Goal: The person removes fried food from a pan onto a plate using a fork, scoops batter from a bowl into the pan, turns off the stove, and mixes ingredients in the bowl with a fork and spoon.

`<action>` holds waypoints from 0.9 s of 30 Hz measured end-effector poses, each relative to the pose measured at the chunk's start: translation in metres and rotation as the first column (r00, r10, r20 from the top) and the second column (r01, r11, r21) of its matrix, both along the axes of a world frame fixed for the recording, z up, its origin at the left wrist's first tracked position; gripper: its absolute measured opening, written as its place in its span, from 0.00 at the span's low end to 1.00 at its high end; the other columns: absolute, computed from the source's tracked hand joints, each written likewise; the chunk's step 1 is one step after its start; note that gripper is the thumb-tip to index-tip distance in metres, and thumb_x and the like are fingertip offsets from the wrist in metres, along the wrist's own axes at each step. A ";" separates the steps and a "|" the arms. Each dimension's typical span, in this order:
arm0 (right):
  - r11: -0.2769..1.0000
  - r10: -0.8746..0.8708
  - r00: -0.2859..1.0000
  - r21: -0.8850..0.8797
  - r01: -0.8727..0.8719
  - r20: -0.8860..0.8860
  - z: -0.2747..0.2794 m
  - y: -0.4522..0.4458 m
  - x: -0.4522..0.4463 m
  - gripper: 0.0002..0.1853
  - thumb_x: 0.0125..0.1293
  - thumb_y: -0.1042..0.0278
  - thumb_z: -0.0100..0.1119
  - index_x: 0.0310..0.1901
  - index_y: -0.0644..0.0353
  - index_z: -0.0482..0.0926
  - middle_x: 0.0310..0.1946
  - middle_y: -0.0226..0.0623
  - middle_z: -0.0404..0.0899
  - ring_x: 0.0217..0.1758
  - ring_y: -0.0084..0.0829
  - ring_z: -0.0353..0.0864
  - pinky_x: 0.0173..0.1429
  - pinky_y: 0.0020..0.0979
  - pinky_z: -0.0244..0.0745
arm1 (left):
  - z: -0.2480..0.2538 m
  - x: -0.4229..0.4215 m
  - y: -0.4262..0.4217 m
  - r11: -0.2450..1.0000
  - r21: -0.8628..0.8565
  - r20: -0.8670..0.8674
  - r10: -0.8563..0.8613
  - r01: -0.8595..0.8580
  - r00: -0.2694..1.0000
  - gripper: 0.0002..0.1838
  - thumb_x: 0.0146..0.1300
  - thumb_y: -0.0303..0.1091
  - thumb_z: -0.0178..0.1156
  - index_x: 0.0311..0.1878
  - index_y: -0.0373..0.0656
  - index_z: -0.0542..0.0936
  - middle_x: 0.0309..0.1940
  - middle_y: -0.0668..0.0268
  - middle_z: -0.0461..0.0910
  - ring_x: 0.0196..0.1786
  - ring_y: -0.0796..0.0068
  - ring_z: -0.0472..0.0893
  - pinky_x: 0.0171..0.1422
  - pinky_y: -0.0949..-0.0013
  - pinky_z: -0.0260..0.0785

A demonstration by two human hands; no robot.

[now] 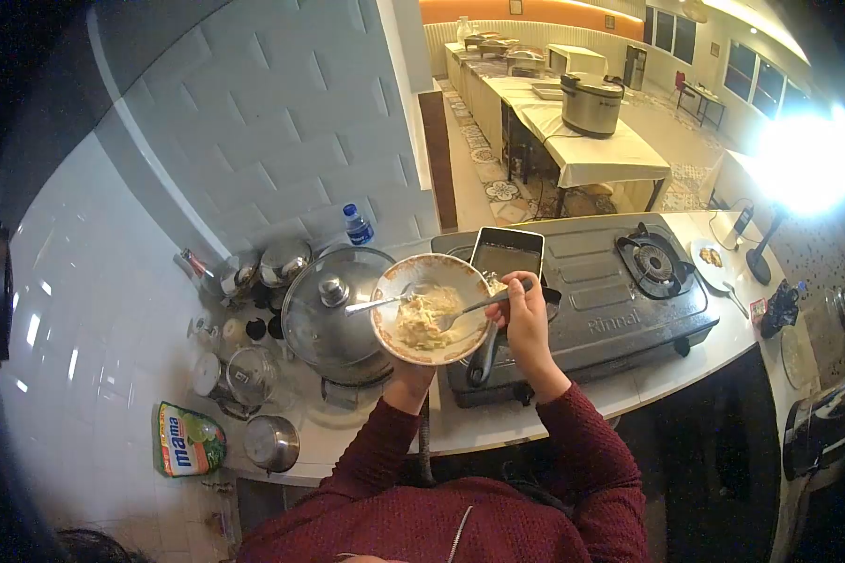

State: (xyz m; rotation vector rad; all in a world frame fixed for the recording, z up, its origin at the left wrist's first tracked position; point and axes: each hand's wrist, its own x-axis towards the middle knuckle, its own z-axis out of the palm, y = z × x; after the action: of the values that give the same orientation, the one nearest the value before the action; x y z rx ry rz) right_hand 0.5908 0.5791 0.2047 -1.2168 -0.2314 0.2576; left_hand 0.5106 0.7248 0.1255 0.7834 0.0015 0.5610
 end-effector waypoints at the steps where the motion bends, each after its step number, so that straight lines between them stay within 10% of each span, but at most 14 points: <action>1: 1.000 -0.007 1.000 0.018 0.008 -0.018 0.000 0.000 0.000 0.09 0.70 0.59 0.41 0.41 0.54 0.66 0.19 0.29 0.73 0.19 0.14 0.69 0.23 0.14 0.61 | -0.001 0.000 0.001 0.997 -0.077 -0.012 -0.008 0.007 1.000 0.35 0.60 0.64 0.37 0.60 0.46 0.63 0.58 0.61 0.64 0.59 0.60 0.66 0.63 0.55 0.60; 3: 0.997 -0.022 0.999 0.072 0.024 -0.034 0.002 0.001 0.001 0.09 0.70 0.60 0.41 0.41 0.55 0.66 0.20 0.29 0.73 0.19 0.14 0.69 0.23 0.14 0.62 | -0.002 0.001 0.002 0.889 -0.447 0.007 -0.109 0.101 0.994 0.35 0.60 0.63 0.37 0.61 0.46 0.63 0.58 0.62 0.64 0.59 0.61 0.66 0.63 0.56 0.60; 8: 0.990 -0.034 0.999 0.137 0.033 0.008 0.009 -0.003 0.010 0.09 0.70 0.60 0.41 0.41 0.56 0.66 0.19 0.28 0.73 0.20 0.15 0.70 0.24 0.15 0.63 | -0.019 0.008 0.007 0.876 0.413 -0.016 0.280 -0.249 0.960 0.34 0.62 0.62 0.34 0.62 0.47 0.60 0.59 0.62 0.63 0.60 0.64 0.66 0.64 0.58 0.59; 10: 0.987 -0.066 0.998 0.149 0.063 0.019 0.011 -0.003 0.015 0.09 0.70 0.60 0.41 0.41 0.56 0.67 0.19 0.29 0.73 0.20 0.15 0.69 0.24 0.15 0.63 | -0.013 0.012 0.009 0.977 0.143 -0.009 0.161 -0.158 0.987 0.34 0.62 0.62 0.34 0.63 0.48 0.59 0.59 0.62 0.63 0.60 0.65 0.65 0.65 0.58 0.59; 12: 0.984 -0.088 0.995 0.159 0.080 0.043 0.010 -0.003 0.021 0.09 0.70 0.60 0.40 0.41 0.56 0.66 0.19 0.29 0.73 0.19 0.15 0.69 0.24 0.16 0.63 | -0.003 0.017 0.013 0.861 -0.482 0.139 -0.107 0.162 0.985 0.34 0.62 0.62 0.34 0.63 0.48 0.60 0.60 0.61 0.62 0.61 0.64 0.64 0.65 0.58 0.58; 14: 0.980 -0.106 0.994 0.171 0.098 0.039 0.010 -0.002 0.024 0.09 0.70 0.60 0.40 0.42 0.56 0.66 0.18 0.29 0.73 0.19 0.15 0.69 0.24 0.16 0.64 | 0.019 0.014 0.003 0.982 -0.184 0.105 0.049 -0.029 0.993 0.34 0.61 0.62 0.35 0.63 0.47 0.60 0.60 0.61 0.62 0.62 0.63 0.64 0.66 0.57 0.57; 18: 0.967 -0.154 0.987 0.210 0.144 0.033 0.002 -0.002 0.034 0.09 0.70 0.61 0.40 0.42 0.55 0.65 0.18 0.30 0.73 0.18 0.16 0.69 0.24 0.17 0.64 | 0.014 0.028 0.017 0.870 -0.477 0.119 -0.079 0.127 0.990 0.38 0.60 0.65 0.34 0.66 0.47 0.53 0.64 0.59 0.57 0.65 0.61 0.59 0.67 0.51 0.54; 22: 0.954 -0.204 0.979 0.231 0.193 0.023 0.006 -0.006 0.043 0.08 0.70 0.61 0.40 0.42 0.55 0.65 0.18 0.30 0.74 0.18 0.17 0.70 0.23 0.17 0.63 | 0.015 0.032 0.021 0.887 -0.432 0.211 -0.077 0.164 0.974 0.33 0.64 0.60 0.33 0.65 0.48 0.53 0.63 0.61 0.57 0.64 0.62 0.61 0.67 0.54 0.56; 24: 0.936 -0.224 0.975 0.280 0.211 0.012 0.010 -0.010 0.050 0.08 0.70 0.61 0.40 0.42 0.55 0.66 0.18 0.30 0.74 0.19 0.17 0.70 0.24 0.17 0.63 | 0.014 0.033 0.018 0.990 -0.140 0.157 0.050 -0.027 0.986 0.33 0.64 0.60 0.33 0.65 0.49 0.54 0.63 0.61 0.58 0.63 0.63 0.62 0.66 0.55 0.57; 27: 0.938 -0.293 0.955 0.212 0.276 0.051 0.008 -0.023 0.064 0.08 0.70 0.61 0.40 0.43 0.54 0.65 0.18 0.30 0.74 0.19 0.17 0.71 0.23 0.18 0.63 | 0.017 0.031 0.025 0.939 -0.333 0.220 -0.014 0.089 0.975 0.33 0.63 0.61 0.34 0.64 0.49 0.57 0.60 0.62 0.61 0.61 0.63 0.65 0.64 0.55 0.59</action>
State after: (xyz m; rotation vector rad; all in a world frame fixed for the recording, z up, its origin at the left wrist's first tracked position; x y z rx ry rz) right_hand 0.6546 0.5562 0.2126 -1.0433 -0.1455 -0.0680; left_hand 0.5420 0.7493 0.1429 0.3807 -0.1186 0.5742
